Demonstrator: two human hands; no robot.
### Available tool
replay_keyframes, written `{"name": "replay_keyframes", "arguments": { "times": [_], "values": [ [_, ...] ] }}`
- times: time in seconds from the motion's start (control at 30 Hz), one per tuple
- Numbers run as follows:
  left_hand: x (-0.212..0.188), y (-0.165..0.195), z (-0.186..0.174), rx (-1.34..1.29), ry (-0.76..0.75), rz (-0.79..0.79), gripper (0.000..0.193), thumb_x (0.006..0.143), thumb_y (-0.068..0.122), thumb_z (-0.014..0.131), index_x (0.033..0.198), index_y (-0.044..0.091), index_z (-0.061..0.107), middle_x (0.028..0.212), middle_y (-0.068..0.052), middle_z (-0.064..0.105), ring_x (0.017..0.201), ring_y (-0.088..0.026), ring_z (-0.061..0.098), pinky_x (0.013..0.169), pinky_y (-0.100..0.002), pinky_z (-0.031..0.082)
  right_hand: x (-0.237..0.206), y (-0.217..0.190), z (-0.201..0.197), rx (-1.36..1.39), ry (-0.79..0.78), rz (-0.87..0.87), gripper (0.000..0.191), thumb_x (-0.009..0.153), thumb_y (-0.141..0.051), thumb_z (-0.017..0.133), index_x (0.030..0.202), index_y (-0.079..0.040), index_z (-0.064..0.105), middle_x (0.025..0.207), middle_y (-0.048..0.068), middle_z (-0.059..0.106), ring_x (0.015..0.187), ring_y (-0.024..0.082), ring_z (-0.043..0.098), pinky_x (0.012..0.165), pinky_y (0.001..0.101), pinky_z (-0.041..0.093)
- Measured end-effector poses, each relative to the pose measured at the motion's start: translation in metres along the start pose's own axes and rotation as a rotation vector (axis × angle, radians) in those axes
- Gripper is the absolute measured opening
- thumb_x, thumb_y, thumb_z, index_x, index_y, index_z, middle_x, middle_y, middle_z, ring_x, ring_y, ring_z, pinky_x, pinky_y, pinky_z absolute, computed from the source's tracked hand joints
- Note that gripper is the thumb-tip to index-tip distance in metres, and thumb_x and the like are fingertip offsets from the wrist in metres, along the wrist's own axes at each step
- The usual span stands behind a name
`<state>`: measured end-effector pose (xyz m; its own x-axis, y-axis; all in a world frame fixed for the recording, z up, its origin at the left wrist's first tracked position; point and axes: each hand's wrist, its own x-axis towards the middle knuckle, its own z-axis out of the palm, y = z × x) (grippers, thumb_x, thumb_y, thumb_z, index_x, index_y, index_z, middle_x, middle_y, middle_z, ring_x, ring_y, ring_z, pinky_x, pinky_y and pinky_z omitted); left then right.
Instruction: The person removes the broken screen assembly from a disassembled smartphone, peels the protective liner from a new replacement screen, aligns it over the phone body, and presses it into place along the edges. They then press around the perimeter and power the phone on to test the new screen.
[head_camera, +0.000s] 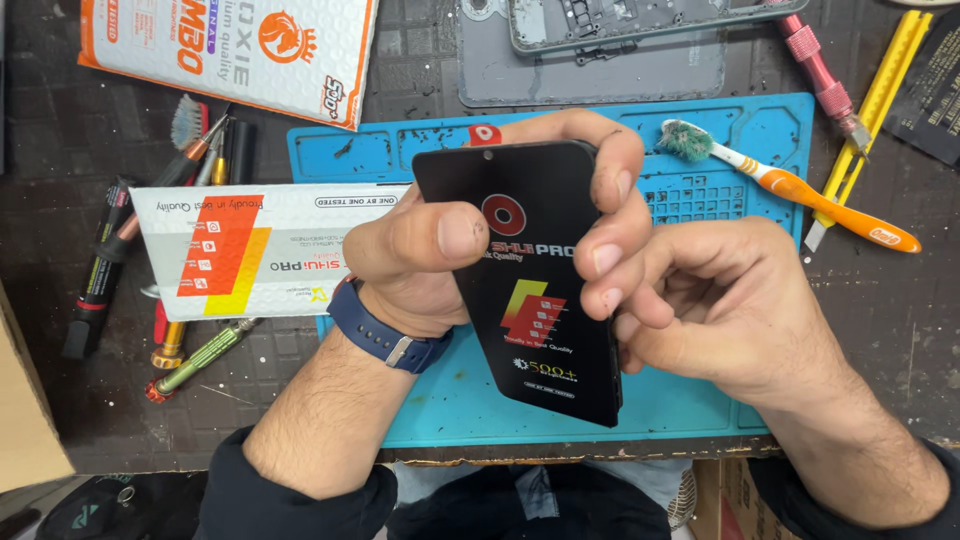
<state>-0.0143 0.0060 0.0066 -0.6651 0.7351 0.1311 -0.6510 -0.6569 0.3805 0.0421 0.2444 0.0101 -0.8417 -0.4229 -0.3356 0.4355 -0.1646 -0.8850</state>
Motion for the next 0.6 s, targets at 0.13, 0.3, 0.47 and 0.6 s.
{"name": "replay_keyframes", "arguments": {
  "times": [0.13, 0.3, 0.47, 0.6],
  "values": [
    [0.001, 0.0, 0.002, 0.021, 0.009, 0.025, 0.066, 0.09, 0.037, 0.08, 0.124, -0.008, 0.047, 0.097, -0.012, 0.056, 0.087, -0.021, 0.058, 0.083, -0.037, 0.053, 0.002, 0.001, -0.006, -0.08, 0.041, -0.014, 0.013, 0.082, 0.01, 0.067, 0.094, 0.004, 0.072, 0.092, 0.007, 0.074, 0.071, 0.011, 0.069, 0.063, 0.029, 0.063],
    [0.001, -0.002, 0.001, 0.014, -0.004, 0.026, 0.063, 0.092, 0.037, 0.078, 0.124, -0.007, 0.047, 0.095, -0.01, 0.054, 0.087, -0.02, 0.058, 0.082, -0.036, 0.052, 0.0, 0.003, -0.009, -0.074, 0.022, -0.028, 0.021, 0.082, 0.008, 0.07, 0.102, 0.004, 0.074, 0.085, 0.005, 0.07, 0.07, 0.011, 0.069, 0.063, 0.0285, 0.062],
    [0.0, -0.004, -0.001, 0.016, -0.011, 0.033, 0.061, 0.094, 0.036, 0.076, 0.123, -0.008, 0.046, 0.096, -0.011, 0.054, 0.087, -0.02, 0.057, 0.083, -0.036, 0.052, 0.004, 0.006, -0.012, -0.036, 0.016, -0.012, 0.024, 0.079, 0.008, 0.07, 0.103, 0.005, 0.074, 0.086, 0.006, 0.07, 0.069, 0.012, 0.069, 0.062, 0.0302, 0.064],
    [0.001, -0.005, -0.003, 0.035, 0.0, 0.047, 0.062, 0.096, 0.036, 0.074, 0.127, -0.01, 0.046, 0.097, -0.012, 0.054, 0.088, -0.021, 0.058, 0.086, -0.037, 0.055, 0.004, 0.008, -0.014, -0.067, 0.039, -0.004, 0.024, 0.079, 0.009, 0.07, 0.102, 0.004, 0.074, 0.086, 0.006, 0.07, 0.069, 0.013, 0.07, 0.06, 0.0307, 0.063]
  ]
}}
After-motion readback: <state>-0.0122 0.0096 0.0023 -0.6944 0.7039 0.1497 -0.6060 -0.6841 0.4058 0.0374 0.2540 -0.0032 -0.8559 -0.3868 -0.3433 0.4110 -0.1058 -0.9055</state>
